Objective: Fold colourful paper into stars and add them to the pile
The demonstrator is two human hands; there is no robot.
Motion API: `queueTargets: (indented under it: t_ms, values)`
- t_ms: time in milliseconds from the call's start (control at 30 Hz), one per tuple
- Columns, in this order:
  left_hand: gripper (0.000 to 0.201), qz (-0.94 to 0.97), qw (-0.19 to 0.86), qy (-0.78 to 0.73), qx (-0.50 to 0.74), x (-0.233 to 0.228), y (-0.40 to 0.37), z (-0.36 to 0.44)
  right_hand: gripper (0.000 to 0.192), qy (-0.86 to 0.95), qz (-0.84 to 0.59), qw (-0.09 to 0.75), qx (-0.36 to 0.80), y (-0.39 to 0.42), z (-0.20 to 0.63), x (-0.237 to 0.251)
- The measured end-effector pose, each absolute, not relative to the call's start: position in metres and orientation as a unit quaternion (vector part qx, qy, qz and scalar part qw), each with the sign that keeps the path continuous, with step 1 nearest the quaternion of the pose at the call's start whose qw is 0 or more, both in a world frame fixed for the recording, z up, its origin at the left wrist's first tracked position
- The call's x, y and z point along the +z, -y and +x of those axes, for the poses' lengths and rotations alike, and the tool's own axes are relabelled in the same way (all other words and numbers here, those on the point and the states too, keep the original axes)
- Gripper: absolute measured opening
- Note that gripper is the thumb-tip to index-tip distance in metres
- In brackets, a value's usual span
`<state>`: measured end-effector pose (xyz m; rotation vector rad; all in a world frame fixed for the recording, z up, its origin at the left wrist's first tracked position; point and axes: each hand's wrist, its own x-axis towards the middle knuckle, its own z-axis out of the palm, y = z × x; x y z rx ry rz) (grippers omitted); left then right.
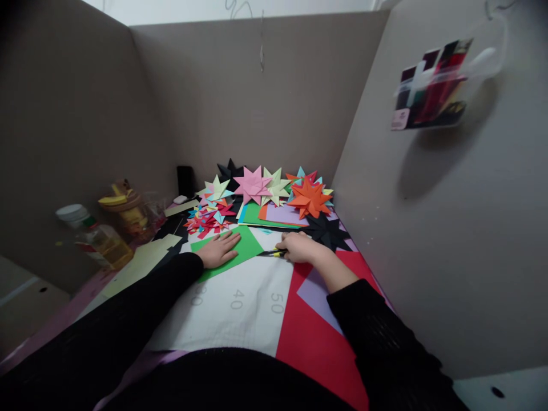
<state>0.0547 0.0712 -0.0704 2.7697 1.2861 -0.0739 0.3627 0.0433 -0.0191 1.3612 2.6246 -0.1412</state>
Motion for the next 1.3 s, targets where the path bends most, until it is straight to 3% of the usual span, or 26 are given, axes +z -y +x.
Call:
queueTargets:
  t_ms: [1133,1300]
  values:
    - [0.066,0.907,0.047,-0.417,-0.024,-0.067,-0.068,0.056,0.041,-0.916,0.393,0.079,-0.018,-0.02,0.327,-0.018]
    - [0.058,0.903,0.053,-0.427,-0.02,-0.068,-0.073,0.056,0.041,-0.921,0.382,0.076,-0.013,-0.017,0.321,-0.021]
